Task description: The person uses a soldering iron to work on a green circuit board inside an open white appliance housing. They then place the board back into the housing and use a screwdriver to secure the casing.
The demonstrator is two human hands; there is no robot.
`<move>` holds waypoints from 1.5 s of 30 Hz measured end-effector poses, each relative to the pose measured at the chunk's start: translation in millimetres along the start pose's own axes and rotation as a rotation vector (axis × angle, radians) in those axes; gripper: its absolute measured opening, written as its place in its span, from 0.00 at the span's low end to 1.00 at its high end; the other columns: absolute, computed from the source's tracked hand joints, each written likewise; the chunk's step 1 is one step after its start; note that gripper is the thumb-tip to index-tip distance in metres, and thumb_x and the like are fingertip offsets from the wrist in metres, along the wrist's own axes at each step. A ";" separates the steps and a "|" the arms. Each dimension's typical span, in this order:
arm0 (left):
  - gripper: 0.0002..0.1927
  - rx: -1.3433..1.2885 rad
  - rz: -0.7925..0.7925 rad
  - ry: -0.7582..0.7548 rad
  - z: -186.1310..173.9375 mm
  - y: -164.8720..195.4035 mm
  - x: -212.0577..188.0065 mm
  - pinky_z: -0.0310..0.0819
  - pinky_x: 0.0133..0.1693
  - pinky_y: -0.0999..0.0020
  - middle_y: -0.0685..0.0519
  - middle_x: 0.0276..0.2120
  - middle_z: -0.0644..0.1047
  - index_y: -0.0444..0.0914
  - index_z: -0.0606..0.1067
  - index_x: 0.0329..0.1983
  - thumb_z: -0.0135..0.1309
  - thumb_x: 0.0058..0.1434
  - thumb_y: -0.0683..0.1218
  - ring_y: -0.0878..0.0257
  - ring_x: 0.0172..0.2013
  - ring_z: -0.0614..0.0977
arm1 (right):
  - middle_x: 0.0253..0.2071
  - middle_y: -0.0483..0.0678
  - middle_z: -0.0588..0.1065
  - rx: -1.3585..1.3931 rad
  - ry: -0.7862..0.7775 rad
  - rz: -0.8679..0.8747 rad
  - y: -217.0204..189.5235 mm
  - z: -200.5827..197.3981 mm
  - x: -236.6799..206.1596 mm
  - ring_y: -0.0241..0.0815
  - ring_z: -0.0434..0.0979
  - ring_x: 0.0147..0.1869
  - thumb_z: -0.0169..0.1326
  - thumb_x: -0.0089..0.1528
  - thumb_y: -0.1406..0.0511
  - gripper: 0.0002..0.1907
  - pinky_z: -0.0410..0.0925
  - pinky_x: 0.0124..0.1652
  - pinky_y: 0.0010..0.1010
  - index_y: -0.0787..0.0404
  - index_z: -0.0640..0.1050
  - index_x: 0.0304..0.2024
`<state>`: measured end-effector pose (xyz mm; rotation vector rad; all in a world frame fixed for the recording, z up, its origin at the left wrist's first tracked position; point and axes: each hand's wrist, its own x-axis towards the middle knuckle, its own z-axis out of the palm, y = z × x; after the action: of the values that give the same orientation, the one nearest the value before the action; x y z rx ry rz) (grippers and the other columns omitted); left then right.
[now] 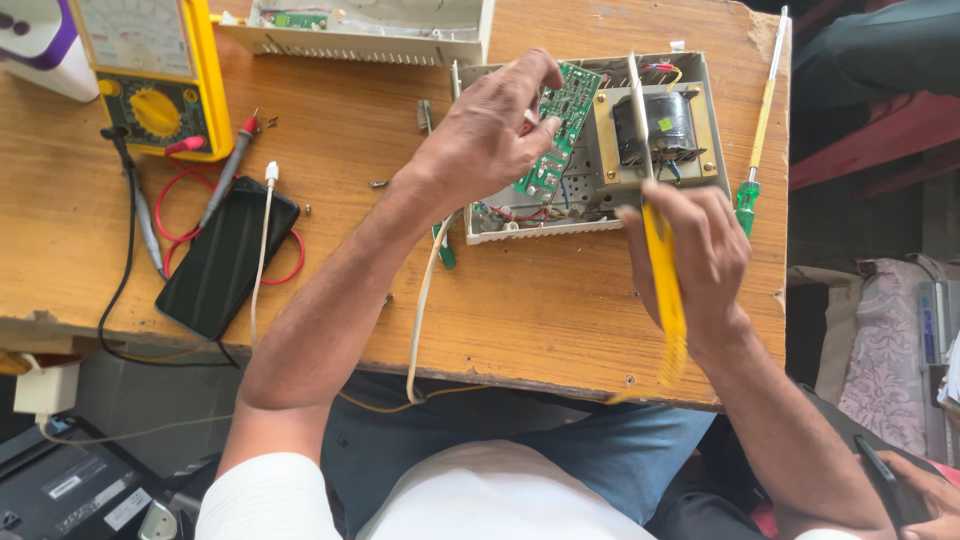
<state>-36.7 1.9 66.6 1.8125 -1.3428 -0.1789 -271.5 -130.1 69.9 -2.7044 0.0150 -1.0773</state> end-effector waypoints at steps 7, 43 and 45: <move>0.10 0.055 -0.067 -0.012 5.7 -4.4 1.1 0.82 0.45 0.60 0.47 0.39 0.77 0.36 0.68 0.48 0.54 0.67 0.42 0.59 0.39 0.84 | 0.34 0.50 0.78 -0.045 -0.150 -0.031 -15.2 11.1 34.3 0.49 0.80 0.35 0.60 0.71 0.70 0.16 0.69 0.34 0.41 0.60 0.73 0.60; 0.17 0.407 -0.339 0.010 -57.0 -56.4 -129.9 0.65 0.53 0.45 0.43 0.45 0.73 0.37 0.68 0.54 0.51 0.70 0.52 0.48 0.49 0.74 | 0.60 0.63 0.77 -0.119 -0.235 -0.054 -91.5 77.4 51.8 0.66 0.67 0.74 0.60 0.67 0.72 0.36 0.61 0.67 0.59 0.65 0.60 0.74; 0.14 0.453 -0.275 0.160 -57.7 -44.6 -133.1 0.66 0.56 0.46 0.47 0.44 0.75 0.38 0.71 0.54 0.50 0.72 0.51 0.51 0.49 0.77 | 0.65 0.61 0.76 -0.209 -0.267 -0.029 -94.8 85.8 53.5 0.63 0.66 0.77 0.55 0.68 0.75 0.35 0.59 0.70 0.56 0.62 0.60 0.76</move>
<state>-27.2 147.5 24.9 2.3356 -1.0746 0.1357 -181.2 -24.9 66.3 -3.0237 0.0456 -0.7505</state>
